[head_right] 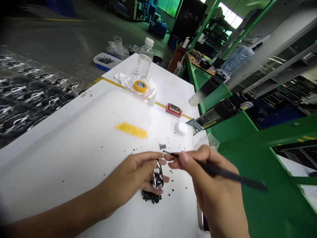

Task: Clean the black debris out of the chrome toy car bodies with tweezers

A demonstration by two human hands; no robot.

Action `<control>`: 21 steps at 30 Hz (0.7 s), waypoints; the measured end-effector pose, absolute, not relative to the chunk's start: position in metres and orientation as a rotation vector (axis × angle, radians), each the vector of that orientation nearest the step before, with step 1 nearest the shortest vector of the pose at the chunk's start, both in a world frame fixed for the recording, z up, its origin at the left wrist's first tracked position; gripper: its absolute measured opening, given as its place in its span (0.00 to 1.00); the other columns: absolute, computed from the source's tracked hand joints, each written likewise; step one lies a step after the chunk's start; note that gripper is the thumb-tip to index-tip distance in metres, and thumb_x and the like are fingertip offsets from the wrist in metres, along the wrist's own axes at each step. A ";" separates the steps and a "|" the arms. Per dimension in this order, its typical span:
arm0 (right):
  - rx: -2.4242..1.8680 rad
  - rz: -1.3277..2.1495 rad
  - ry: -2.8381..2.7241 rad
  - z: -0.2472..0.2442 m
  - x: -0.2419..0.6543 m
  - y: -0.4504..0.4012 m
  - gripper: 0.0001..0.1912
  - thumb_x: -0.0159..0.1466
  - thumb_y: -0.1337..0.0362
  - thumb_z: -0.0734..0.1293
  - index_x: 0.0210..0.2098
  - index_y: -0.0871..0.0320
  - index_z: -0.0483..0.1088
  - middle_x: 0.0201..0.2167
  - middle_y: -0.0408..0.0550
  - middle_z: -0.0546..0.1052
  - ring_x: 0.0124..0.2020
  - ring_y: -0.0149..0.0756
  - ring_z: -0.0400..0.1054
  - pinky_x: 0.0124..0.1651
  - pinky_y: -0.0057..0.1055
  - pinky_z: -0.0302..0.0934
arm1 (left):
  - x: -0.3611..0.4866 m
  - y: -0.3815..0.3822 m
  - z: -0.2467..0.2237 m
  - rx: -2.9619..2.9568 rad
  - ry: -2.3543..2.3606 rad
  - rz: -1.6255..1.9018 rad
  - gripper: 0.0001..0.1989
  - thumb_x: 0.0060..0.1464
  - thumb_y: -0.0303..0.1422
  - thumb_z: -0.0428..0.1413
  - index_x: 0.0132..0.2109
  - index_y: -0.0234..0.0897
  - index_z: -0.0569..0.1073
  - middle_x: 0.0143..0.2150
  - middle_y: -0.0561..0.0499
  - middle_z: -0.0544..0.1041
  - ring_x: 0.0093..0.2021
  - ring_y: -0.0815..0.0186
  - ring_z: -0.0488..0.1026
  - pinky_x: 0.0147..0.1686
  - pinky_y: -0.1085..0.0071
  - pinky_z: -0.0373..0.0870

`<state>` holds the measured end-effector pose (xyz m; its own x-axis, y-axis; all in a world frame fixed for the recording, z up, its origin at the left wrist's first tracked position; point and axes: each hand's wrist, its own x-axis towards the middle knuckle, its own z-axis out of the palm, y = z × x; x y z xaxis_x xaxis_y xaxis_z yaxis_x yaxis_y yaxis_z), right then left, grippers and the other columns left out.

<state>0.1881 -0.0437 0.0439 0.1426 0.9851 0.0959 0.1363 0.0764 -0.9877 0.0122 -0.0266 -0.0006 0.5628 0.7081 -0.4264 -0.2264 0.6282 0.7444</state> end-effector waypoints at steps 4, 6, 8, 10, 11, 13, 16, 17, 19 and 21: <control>-1.364 0.645 -1.184 0.012 0.181 -0.084 0.04 0.64 0.67 0.75 0.34 0.58 0.76 0.37 0.51 0.85 0.41 0.44 0.83 0.45 0.29 0.78 | 0.010 -0.022 0.004 0.689 0.858 0.785 0.21 0.68 0.35 0.54 0.66 0.44 0.68 0.63 0.44 0.74 0.52 0.57 0.79 0.55 0.56 0.78; -1.327 0.628 -1.201 -0.001 0.174 -0.092 0.04 0.66 0.69 0.73 0.35 0.57 0.75 0.38 0.51 0.85 0.44 0.43 0.82 0.49 0.31 0.77 | 0.010 -0.023 0.004 0.646 0.855 0.858 0.22 0.68 0.34 0.56 0.67 0.47 0.67 0.63 0.45 0.75 0.53 0.57 0.80 0.55 0.57 0.78; -1.306 0.618 -1.229 -0.007 0.170 -0.093 0.04 0.67 0.70 0.72 0.36 0.57 0.74 0.39 0.49 0.85 0.44 0.41 0.82 0.51 0.32 0.77 | 0.011 -0.023 0.005 0.589 0.836 0.901 0.22 0.68 0.33 0.57 0.66 0.45 0.67 0.62 0.45 0.76 0.52 0.58 0.81 0.52 0.61 0.80; -1.310 0.608 -1.255 -0.008 0.168 -0.092 0.05 0.68 0.70 0.71 0.36 0.56 0.74 0.40 0.47 0.85 0.44 0.40 0.82 0.50 0.31 0.77 | 0.012 -0.023 0.006 0.552 0.818 0.925 0.20 0.67 0.32 0.58 0.64 0.43 0.69 0.61 0.45 0.77 0.50 0.59 0.82 0.49 0.65 0.81; -1.312 0.609 -1.265 -0.008 0.167 -0.091 0.05 0.67 0.70 0.71 0.35 0.55 0.74 0.41 0.46 0.85 0.44 0.40 0.82 0.49 0.31 0.78 | 0.012 -0.023 0.007 0.540 0.815 0.932 0.20 0.67 0.32 0.59 0.63 0.42 0.70 0.61 0.46 0.77 0.50 0.59 0.82 0.48 0.67 0.82; -1.322 0.606 -1.251 -0.007 0.165 -0.090 0.06 0.67 0.71 0.72 0.34 0.55 0.73 0.42 0.45 0.85 0.44 0.41 0.82 0.48 0.31 0.78 | 0.012 -0.022 0.007 0.523 0.816 0.938 0.18 0.65 0.31 0.60 0.61 0.41 0.71 0.60 0.46 0.78 0.48 0.60 0.83 0.45 0.70 0.82; -1.348 0.565 -1.173 -0.006 0.158 -0.091 0.08 0.66 0.69 0.73 0.31 0.56 0.73 0.40 0.44 0.85 0.44 0.41 0.82 0.47 0.28 0.78 | 0.012 -0.021 0.005 0.526 0.818 0.943 0.17 0.65 0.32 0.61 0.59 0.41 0.72 0.59 0.45 0.79 0.47 0.60 0.83 0.45 0.71 0.83; -1.366 0.545 -1.146 -0.006 0.156 -0.092 0.08 0.65 0.69 0.74 0.31 0.56 0.73 0.39 0.44 0.85 0.44 0.40 0.82 0.47 0.27 0.78 | 0.012 -0.021 0.005 0.534 0.816 0.948 0.16 0.65 0.32 0.61 0.58 0.41 0.73 0.59 0.46 0.79 0.48 0.59 0.83 0.45 0.71 0.83; -1.403 0.526 -1.107 -0.004 0.151 -0.093 0.09 0.64 0.68 0.74 0.30 0.55 0.73 0.38 0.43 0.85 0.44 0.39 0.82 0.48 0.26 0.78 | 0.012 -0.022 0.005 0.558 0.813 0.961 0.16 0.64 0.33 0.62 0.58 0.42 0.74 0.59 0.47 0.79 0.48 0.59 0.83 0.46 0.71 0.83; -1.439 0.530 -1.086 -0.002 0.147 -0.094 0.08 0.65 0.68 0.74 0.30 0.55 0.73 0.40 0.42 0.85 0.44 0.37 0.82 0.50 0.27 0.77 | 0.013 -0.023 0.006 0.575 0.823 0.976 0.16 0.64 0.34 0.63 0.57 0.42 0.74 0.58 0.47 0.80 0.48 0.60 0.83 0.46 0.71 0.83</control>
<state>0.1473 -0.0936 -0.0018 0.4609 0.8456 0.2692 0.3077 0.1322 -0.9423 0.0129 -0.0234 0.0064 0.3102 0.8871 -0.3418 -0.4867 0.4570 0.7445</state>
